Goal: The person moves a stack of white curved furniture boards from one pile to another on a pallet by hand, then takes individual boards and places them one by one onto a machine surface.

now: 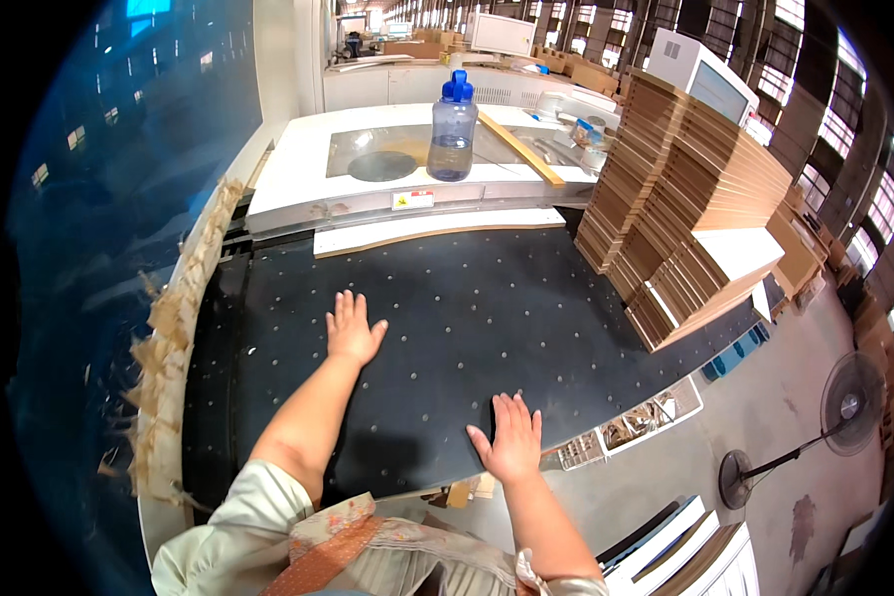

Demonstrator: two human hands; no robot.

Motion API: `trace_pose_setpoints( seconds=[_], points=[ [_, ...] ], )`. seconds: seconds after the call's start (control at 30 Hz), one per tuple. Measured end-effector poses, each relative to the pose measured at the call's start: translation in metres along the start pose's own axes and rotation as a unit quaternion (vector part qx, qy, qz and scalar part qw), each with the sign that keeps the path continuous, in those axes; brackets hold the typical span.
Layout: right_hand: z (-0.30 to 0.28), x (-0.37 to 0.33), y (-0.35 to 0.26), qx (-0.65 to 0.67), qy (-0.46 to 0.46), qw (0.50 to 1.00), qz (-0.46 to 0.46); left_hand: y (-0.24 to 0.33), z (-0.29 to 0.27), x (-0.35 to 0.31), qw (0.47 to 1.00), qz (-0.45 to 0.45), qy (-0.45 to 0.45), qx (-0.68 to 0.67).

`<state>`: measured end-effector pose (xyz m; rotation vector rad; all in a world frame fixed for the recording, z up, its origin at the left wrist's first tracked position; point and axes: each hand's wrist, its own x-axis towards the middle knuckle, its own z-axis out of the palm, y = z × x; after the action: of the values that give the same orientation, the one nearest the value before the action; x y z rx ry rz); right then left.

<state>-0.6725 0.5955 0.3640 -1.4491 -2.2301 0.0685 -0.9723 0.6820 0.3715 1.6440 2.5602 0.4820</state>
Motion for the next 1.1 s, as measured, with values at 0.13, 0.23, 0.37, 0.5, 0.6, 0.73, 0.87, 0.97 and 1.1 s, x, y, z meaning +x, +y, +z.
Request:
trace_pose_setpoints(
  seconds=[0.13, 0.23, 0.37, 0.5, 0.6, 0.73, 0.87, 0.97, 1.1],
  points=[
    [-0.005, 0.007, -0.001, -0.016, -0.036, 0.999, -0.015, -0.009, 0.013, 0.075, 0.998, 0.024, 0.061, 0.015],
    [-0.017, 0.011, 0.011, 0.047, -0.107, 0.992, -0.055, -0.01, 0.017, 0.113, 0.994, -0.05, 0.093, 0.026],
    [-0.029, 0.025, 0.08, 0.045, -0.106, 0.993, -0.033, -0.02, 0.022, 0.148, 0.986, -0.121, 0.1, 0.052],
    [-0.031, 0.033, 0.136, 0.007, -0.012, 0.999, 0.047, -0.018, 0.018, 0.164, 0.983, -0.146, 0.072, 0.083],
    [-0.032, 0.036, 0.14, -0.001, -0.039, 0.999, 0.017, -0.021, 0.02, 0.165, 0.982, -0.156, 0.051, 0.097],
    [-0.033, 0.04, 0.142, 0.005, -0.059, 0.998, -0.003, -0.017, 0.015, 0.151, 0.986, -0.098, 0.071, 0.112],
    [-0.038, 0.044, 0.144, -0.003, -0.068, 0.998, 0.011, -0.006, 0.006, 0.082, 0.986, -0.01, 0.054, 0.159],
    [-0.035, 0.043, 0.144, -0.009, -0.057, 0.998, 0.023, 0.002, -0.022, 0.052, 0.98, -0.057, -0.036, 0.185],
    [-0.037, 0.037, 0.139, -0.023, -0.033, 0.999, 0.029, -0.002, -0.065, 0.093, 0.971, -0.137, -0.076, 0.179]
  ],
)
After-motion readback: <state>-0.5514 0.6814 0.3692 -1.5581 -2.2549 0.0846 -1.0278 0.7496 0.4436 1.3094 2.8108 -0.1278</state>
